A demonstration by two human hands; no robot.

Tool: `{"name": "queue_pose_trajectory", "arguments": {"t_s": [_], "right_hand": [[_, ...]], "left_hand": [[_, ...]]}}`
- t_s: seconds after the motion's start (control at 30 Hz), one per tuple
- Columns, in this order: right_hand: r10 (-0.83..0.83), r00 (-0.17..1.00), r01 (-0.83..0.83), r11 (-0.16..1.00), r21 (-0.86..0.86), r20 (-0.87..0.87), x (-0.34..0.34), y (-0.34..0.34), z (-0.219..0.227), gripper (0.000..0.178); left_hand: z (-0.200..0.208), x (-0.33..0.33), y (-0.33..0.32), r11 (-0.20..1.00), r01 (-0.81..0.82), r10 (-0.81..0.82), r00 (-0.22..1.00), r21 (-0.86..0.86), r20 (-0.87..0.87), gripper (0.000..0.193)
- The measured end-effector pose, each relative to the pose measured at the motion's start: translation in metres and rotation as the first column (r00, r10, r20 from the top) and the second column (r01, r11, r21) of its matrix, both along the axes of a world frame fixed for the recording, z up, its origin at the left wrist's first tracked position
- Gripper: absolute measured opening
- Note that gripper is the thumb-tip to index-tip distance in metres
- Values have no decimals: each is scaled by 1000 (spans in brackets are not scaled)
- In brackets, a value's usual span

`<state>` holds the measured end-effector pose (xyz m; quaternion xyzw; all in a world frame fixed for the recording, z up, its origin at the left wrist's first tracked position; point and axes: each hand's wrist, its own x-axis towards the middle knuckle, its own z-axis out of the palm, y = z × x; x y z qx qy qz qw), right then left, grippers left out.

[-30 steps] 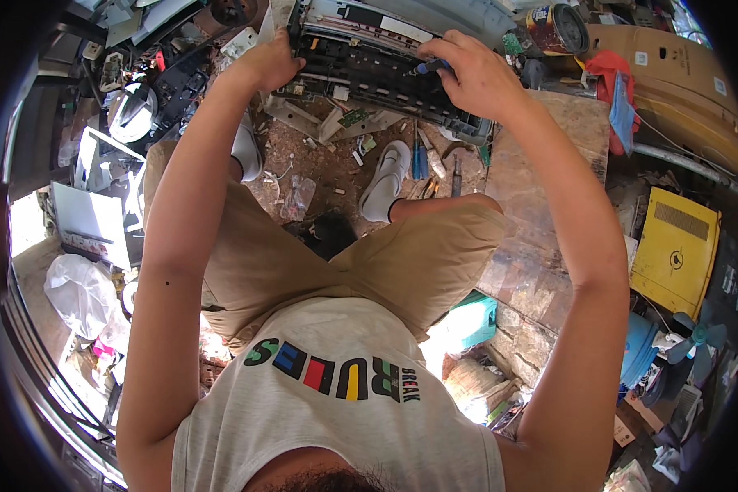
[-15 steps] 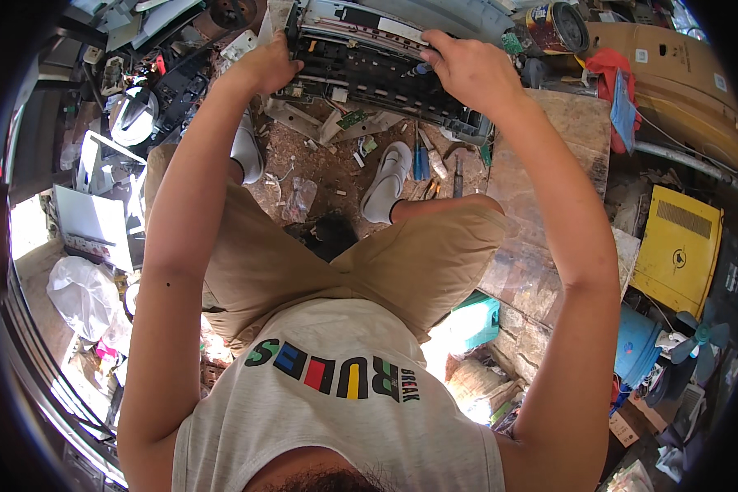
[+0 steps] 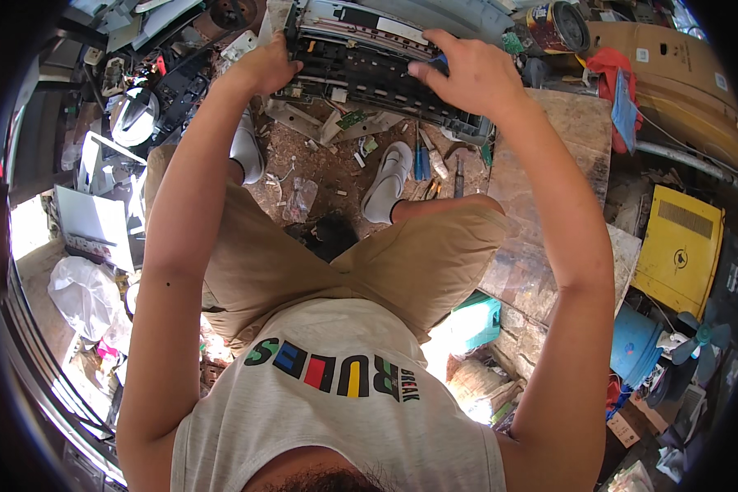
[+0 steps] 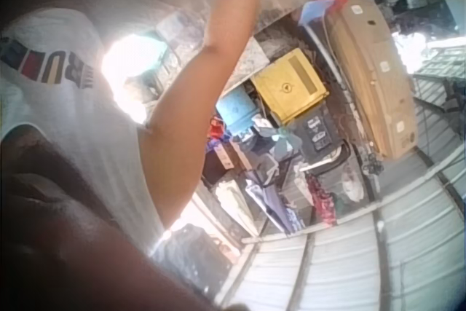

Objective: The person disassembles a printer by removing its outer plastic casing and using a screwdriver to remove internal screws and components.

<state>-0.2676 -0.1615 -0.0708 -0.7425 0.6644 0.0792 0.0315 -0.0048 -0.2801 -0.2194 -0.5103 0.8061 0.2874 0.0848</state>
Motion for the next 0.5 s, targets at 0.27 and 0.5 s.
{"name": "queue_pose_trajectory", "arguments": {"t_s": [0.27, 0.5], "right_hand": [[57, 989, -41, 993, -113, 140, -18, 8, -14, 29], [200, 918, -133, 969, -208, 342, -33, 16, -15, 26]], "left_hand": [[41, -2, 14, 987, -77, 83, 996, -144, 40, 76], [54, -16, 22, 966, -14, -24, 989, -257, -143, 53]]}}
